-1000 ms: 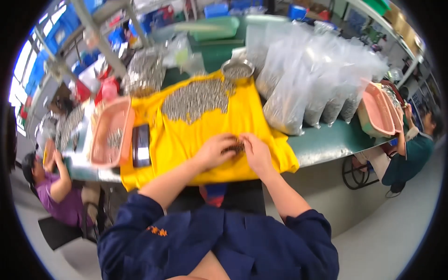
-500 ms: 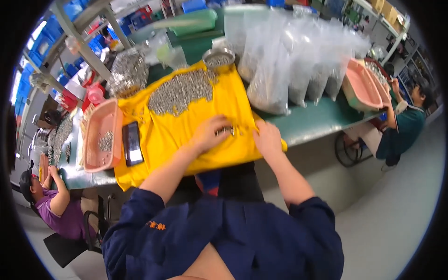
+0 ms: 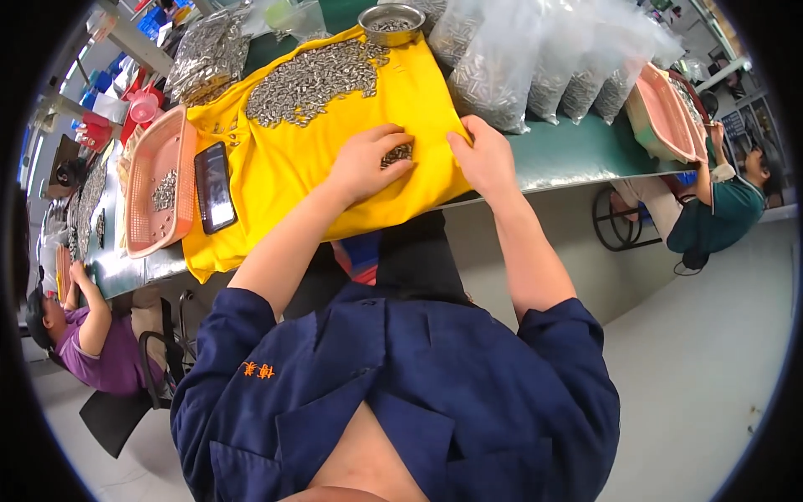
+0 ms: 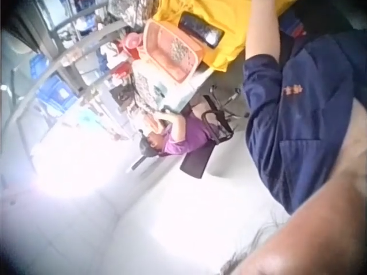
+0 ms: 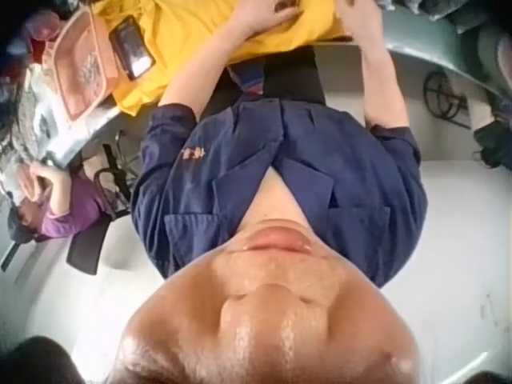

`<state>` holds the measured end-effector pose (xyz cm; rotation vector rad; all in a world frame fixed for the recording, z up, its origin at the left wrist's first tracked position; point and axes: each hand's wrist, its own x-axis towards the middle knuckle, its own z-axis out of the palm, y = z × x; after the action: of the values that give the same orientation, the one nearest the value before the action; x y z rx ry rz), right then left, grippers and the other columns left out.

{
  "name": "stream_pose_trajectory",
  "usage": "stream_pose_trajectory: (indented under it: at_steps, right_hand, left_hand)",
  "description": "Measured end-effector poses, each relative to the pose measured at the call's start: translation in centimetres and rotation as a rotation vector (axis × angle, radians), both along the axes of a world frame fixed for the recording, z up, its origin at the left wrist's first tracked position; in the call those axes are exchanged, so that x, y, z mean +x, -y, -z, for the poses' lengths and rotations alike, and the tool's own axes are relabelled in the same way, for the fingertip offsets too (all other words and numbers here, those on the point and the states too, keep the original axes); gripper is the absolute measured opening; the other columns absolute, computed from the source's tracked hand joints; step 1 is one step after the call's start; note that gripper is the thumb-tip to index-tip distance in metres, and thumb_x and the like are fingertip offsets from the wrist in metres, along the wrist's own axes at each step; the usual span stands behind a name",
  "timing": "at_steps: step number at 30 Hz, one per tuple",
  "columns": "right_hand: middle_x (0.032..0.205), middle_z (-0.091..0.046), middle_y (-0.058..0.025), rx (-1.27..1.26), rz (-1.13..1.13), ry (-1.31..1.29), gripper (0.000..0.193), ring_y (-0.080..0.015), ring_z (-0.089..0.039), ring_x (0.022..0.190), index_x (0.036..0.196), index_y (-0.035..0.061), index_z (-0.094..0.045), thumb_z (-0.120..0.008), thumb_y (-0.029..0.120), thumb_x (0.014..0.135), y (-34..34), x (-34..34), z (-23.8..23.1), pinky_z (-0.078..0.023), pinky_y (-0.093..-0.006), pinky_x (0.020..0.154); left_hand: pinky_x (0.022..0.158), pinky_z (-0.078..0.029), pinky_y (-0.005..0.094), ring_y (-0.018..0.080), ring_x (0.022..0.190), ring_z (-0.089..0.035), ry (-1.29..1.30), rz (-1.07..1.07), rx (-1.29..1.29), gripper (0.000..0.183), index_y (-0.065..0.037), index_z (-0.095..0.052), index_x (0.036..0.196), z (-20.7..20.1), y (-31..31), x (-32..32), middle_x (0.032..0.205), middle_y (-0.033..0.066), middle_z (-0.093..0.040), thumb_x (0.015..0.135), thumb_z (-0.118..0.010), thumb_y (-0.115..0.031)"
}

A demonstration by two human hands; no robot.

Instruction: Sorting and inspecting small metal hardware components on a workbench.

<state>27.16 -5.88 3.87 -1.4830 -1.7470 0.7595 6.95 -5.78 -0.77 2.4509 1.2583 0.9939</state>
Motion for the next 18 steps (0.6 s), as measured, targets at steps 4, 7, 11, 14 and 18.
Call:
stream_pose_trajectory:
  at_steps: [4, 7, 11, 14, 18]
  right_hand:
    - [0.08, -0.058, -0.0182, 0.05, 0.072, 0.288, 0.018, -0.0359, -0.055, 0.079, 0.088, 0.0008, -0.053, -0.055, 0.016, 0.079, 0.7, 1.2, 1.3, -0.043, -0.0377, 0.068]
    - [0.081, -0.058, -0.0185, 0.042, 0.09, 0.284, 0.017, -0.0362, -0.054, 0.079, 0.087, -0.0002, -0.052, -0.055, 0.014, 0.079, 0.8, 1.8, 2.4, -0.042, -0.0381, 0.068]
    - [0.082, -0.058, -0.0185, -0.04, 0.14, 0.18, 0.017, -0.0358, -0.055, 0.078, 0.089, -0.0001, -0.052, -0.055, 0.013, 0.079, 0.4, 2.3, 3.7, -0.042, -0.0382, 0.068]
    - [0.082, -0.058, -0.0181, -0.016, 0.144, 0.183, 0.017, -0.0354, -0.055, 0.078, 0.09, 0.0002, -0.053, -0.055, 0.014, 0.08, 0.2, 2.5, 4.2, -0.043, -0.0382, 0.068]
    - [0.082, -0.058, -0.0176, 0.001, 0.134, 0.206, 0.016, -0.0352, -0.055, 0.078, 0.089, 0.0007, -0.053, -0.055, 0.014, 0.08, 0.4, 2.2, 4.2, -0.043, -0.0383, 0.068]
  left_hand:
    - [0.084, -0.041, 0.0377, 0.0274, 0.097, -0.053, -0.106, -0.004, 0.099, 0.026, -0.012, -0.061, 0.093, 0.5, 0.3, 0.3, 0.102, 0.0095, -0.057, 0.071, -0.062, -0.027]
    - [0.082, -0.041, 0.0378, 0.0278, 0.094, -0.053, -0.116, 0.047, 0.08, 0.021, -0.011, -0.059, 0.089, 0.2, 0.1, 0.1, 0.098, 0.0095, -0.056, 0.071, -0.063, -0.021]
    - [0.082, -0.04, 0.0381, 0.0266, 0.093, -0.052, -0.141, 0.121, 0.005, 0.017, -0.012, -0.059, 0.085, 0.5, -0.3, -0.9, 0.094, 0.008, -0.056, 0.07, -0.06, -0.02]
    - [0.081, -0.041, 0.038, 0.0273, 0.092, -0.052, -0.138, 0.123, -0.043, 0.016, -0.011, -0.059, 0.084, 0.5, -0.1, -1.5, 0.094, 0.0087, -0.056, 0.07, -0.059, -0.018]
    - [0.083, -0.041, 0.0383, 0.0274, 0.093, -0.052, -0.067, 0.124, -0.009, 0.018, -0.011, -0.06, 0.086, 0.4, -0.4, -1.1, 0.096, 0.0091, -0.055, 0.07, -0.06, -0.02]
